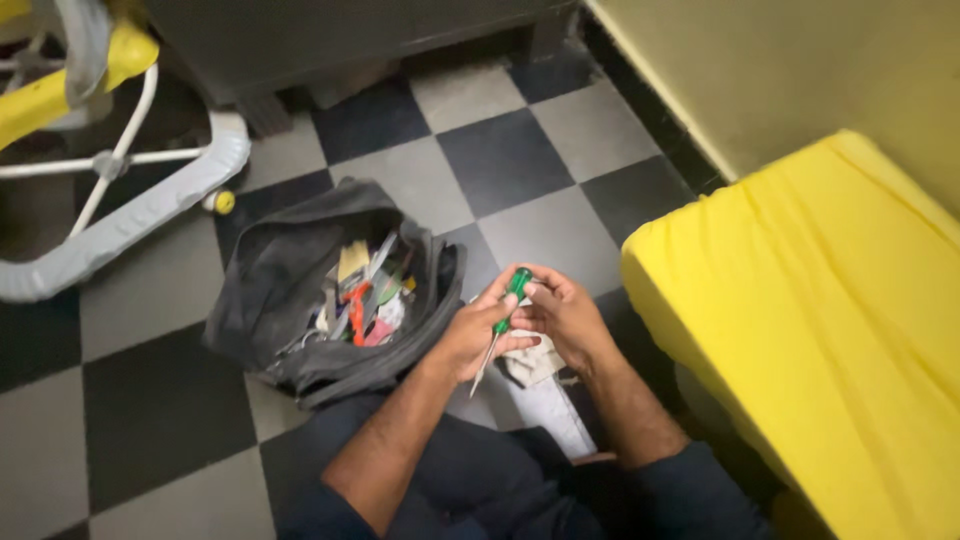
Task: The person sits on a checkered floor and retrieves a pair of pliers from a black bag. They wipe the pliers with a white cloth and place them on a yellow stool. Next, they retrieve a green screwdriver from the bag, wipe it with the cloth, and place it on the stool next to the pliers.
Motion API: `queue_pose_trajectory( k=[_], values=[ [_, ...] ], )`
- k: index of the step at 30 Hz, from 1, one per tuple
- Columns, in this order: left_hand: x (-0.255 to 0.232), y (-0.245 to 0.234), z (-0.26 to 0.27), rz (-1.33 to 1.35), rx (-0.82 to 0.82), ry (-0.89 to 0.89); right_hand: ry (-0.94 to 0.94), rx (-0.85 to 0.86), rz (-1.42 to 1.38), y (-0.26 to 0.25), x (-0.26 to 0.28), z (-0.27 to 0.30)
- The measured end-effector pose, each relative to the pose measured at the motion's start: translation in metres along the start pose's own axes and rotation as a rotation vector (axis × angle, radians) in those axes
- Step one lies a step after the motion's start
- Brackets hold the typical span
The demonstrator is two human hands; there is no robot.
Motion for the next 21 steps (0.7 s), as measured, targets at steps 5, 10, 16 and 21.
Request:
queue_pose_trajectory(
  k=[5,10,16,21],
  values=[
    [0.017,-0.013,-0.034,0.062,0.006,-0.090,-0.018,-0.195,0.311,-0.019,0.000,-0.009],
    [0.022,-0.031,-0.061,0.139,-0.143,-0.051,-0.242,-0.465,0.595,-0.030,0.002,-0.012],
    [0.003,-0.054,-0.048,0.408,0.030,0.185,-0.128,-0.518,0.775,-0.048,-0.054,-0.036],
    [-0.008,-0.040,-0.038,0.437,0.176,0.181,-0.216,-0.477,1.109,-0.048,-0.113,-0.062]
  ],
)
Point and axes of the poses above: each hand's wrist, its own z-axis away from the middle knuckle, its own y-axis out of the palm, x = y × z, the point moved 1 cm from there along -z, towards the middle knuckle, and after that the axes turned 12 degrees about z, right-handed, at the moved point
